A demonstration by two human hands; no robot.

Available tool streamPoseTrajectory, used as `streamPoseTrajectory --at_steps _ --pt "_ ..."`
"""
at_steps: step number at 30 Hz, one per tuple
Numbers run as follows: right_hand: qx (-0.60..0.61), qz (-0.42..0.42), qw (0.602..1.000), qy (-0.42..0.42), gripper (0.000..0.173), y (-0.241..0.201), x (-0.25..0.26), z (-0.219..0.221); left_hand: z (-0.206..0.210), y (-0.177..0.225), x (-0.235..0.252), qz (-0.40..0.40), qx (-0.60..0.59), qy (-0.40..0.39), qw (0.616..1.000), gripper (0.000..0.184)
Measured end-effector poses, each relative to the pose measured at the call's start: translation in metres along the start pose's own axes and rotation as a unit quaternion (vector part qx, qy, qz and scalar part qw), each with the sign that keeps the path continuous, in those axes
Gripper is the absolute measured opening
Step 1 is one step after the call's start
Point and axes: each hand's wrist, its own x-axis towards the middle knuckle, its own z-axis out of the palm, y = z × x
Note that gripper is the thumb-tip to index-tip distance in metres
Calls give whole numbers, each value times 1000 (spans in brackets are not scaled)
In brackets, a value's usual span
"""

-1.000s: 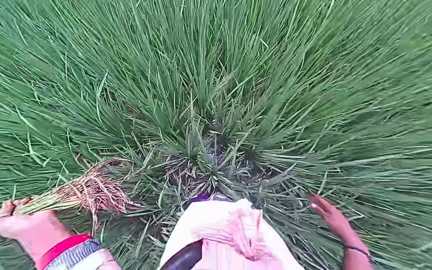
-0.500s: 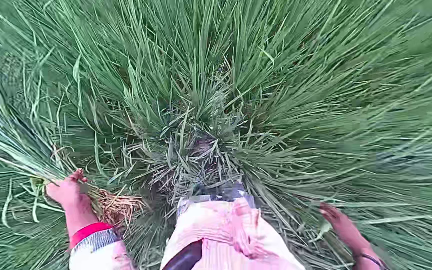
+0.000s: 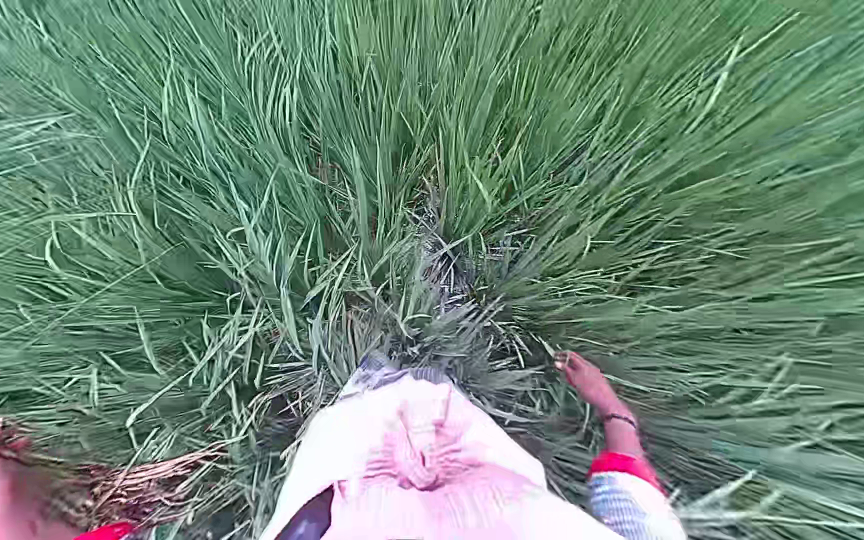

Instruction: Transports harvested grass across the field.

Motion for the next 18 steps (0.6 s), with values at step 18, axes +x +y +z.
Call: streamPoseTrajectory --at_steps 18 --pt "-43 -1 999 22 39 -61 75 -66 121 -89 11 -114 184 -12 976 56"
